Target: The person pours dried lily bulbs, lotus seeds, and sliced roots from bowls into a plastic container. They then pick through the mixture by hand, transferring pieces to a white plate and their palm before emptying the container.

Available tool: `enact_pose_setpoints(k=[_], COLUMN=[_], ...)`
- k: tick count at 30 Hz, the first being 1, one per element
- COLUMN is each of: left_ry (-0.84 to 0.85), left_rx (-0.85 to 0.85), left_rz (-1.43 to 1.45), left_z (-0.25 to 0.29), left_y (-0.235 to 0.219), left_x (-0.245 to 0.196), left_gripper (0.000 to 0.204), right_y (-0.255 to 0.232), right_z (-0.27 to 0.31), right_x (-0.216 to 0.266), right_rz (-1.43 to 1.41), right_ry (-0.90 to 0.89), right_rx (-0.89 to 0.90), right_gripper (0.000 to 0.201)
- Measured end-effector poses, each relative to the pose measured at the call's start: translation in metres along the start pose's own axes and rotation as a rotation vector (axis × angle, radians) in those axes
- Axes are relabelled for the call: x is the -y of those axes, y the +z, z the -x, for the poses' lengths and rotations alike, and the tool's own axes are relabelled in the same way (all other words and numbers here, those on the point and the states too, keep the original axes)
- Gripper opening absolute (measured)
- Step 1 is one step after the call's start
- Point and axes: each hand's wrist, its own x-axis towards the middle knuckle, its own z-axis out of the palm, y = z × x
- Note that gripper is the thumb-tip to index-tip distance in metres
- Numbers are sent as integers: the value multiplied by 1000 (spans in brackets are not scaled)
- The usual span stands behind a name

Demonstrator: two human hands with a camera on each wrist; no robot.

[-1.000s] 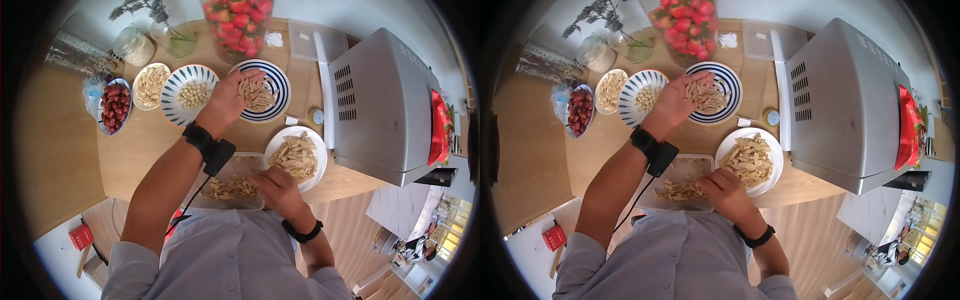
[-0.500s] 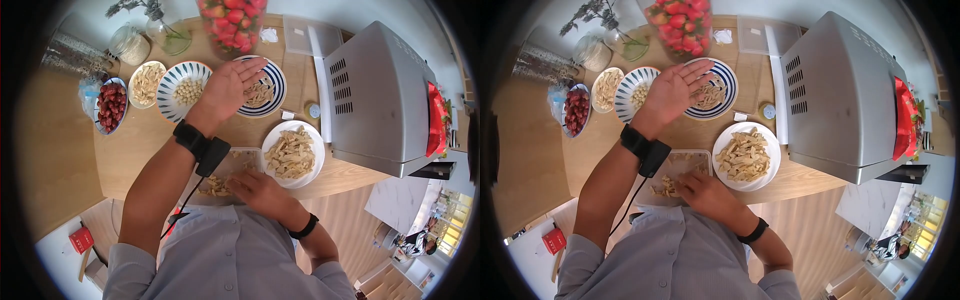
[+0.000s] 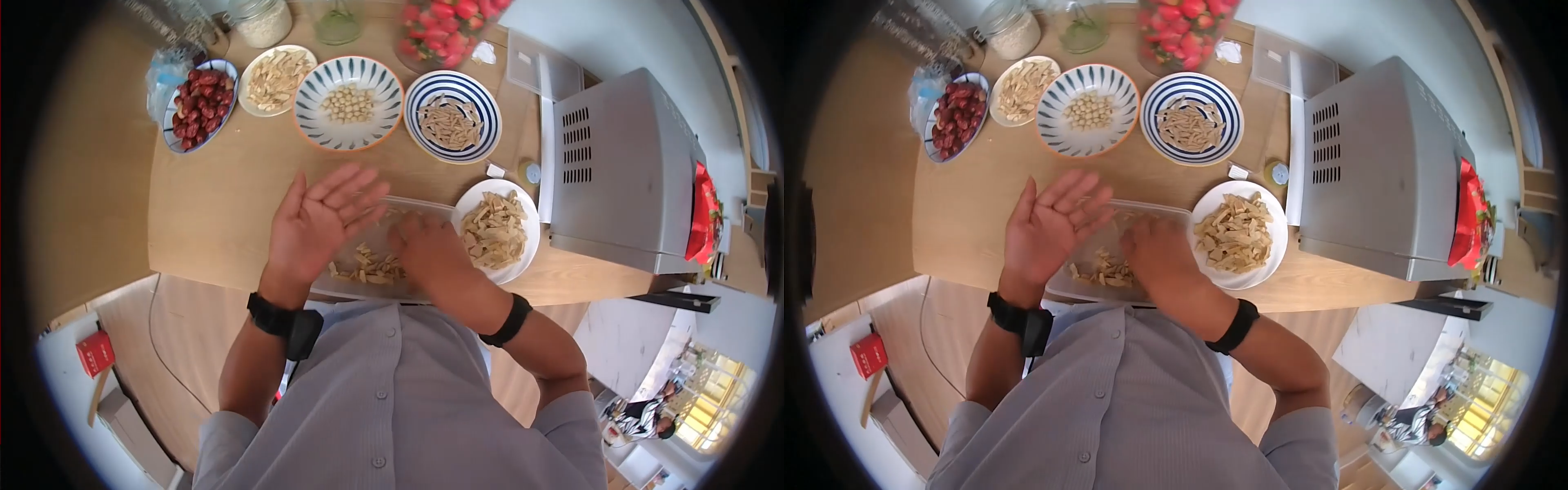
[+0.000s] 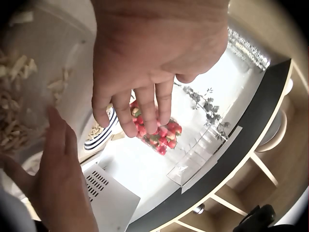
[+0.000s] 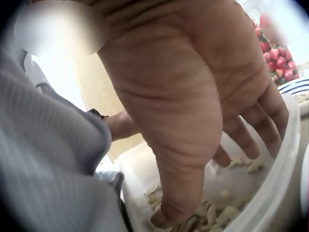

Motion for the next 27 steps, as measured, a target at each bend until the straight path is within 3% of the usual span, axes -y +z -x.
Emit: enact_pose_setpoints(k=[4,10,13,16,18,20,22,25,27], left_ry=[38,18,16,40,33,30,29,8,-23], left_rx=[-39,-107,-130,-154,-178,-190,-191,-187,-210], left_rz=[-4,-59,-57,-41,-12,-5,-19,-30,-112], left_z=[29,31,29,28,25,24,25,23,24], left_y=[-10,-3,-4,-6,-6,-6,-6,-6,-12], left_x=[13,19,19,20,23,23,24,24,24], left_gripper=[73,75,75,76,75,74,74,69,67], right_y=[33,29,22,31,34,34,34,29,33], right_z=[1,3,6,8,9,8,5,5,7], right_x=[11,4,-5,10,17,19,18,15,13], right_rz=[154,-56,-104,36,177,145,-62,-188,-217], right_ry=[40,48,-31,61,12,9,49,66,42], right_rx=[-85,124,92,-177,-253,-187,23,91,36], right_gripper=[40,32,35,35,35,40,50,47,40])
